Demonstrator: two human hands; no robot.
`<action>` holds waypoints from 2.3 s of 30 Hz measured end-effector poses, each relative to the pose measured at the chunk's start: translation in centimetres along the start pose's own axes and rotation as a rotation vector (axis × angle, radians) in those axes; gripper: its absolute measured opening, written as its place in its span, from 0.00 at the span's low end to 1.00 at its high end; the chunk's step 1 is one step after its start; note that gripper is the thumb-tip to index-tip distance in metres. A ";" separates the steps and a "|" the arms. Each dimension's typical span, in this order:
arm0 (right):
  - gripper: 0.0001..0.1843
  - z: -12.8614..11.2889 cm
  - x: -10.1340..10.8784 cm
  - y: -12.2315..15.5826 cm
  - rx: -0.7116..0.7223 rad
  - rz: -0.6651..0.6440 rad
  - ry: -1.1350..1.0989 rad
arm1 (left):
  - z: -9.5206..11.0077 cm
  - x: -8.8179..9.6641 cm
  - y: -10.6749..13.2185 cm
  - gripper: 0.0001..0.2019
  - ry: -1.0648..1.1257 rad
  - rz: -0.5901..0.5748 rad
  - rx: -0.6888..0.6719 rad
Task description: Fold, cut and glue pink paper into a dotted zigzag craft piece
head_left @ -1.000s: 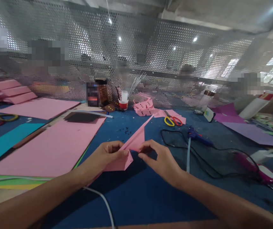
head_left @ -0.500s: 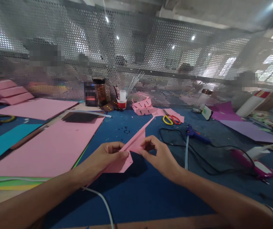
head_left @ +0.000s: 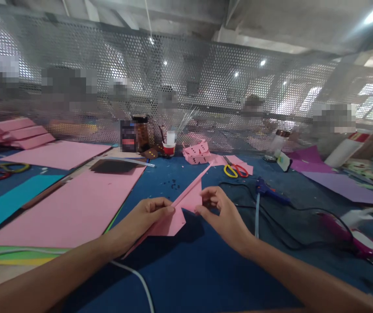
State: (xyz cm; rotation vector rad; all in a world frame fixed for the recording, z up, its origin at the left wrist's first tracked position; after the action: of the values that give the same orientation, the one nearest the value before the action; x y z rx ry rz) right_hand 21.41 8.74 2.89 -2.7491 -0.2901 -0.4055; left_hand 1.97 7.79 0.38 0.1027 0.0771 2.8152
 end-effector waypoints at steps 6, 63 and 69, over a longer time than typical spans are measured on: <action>0.15 0.6 0.3 -0.2 -0.014 0.002 -0.085 | -0.4 0.7 -0.1 0.14 0.104 0.081 -0.014; 0.16 0.1 1.0 -0.5 -0.087 -0.004 -0.017 | -0.6 -0.5 -0.1 0.13 -0.079 -0.077 0.003; 0.18 0.3 0.8 -0.5 -0.138 -0.007 -0.065 | -0.6 -0.5 0.3 0.10 -0.081 -0.096 0.015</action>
State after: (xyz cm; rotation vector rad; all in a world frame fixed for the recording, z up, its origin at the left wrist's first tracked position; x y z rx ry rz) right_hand 22.11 9.43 3.01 -2.9016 -0.2987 -0.3504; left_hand 2.33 7.34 -0.27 0.2101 0.0817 2.7117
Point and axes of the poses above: each hand's wrist, its own y-axis away from the middle knuckle, its own x-axis out of the back of the hand, z = x × y, the point moved 7 cm from there along -y, towards the middle knuckle, and after that the axes turned 3 degrees about -x, right-handed, at the moved point
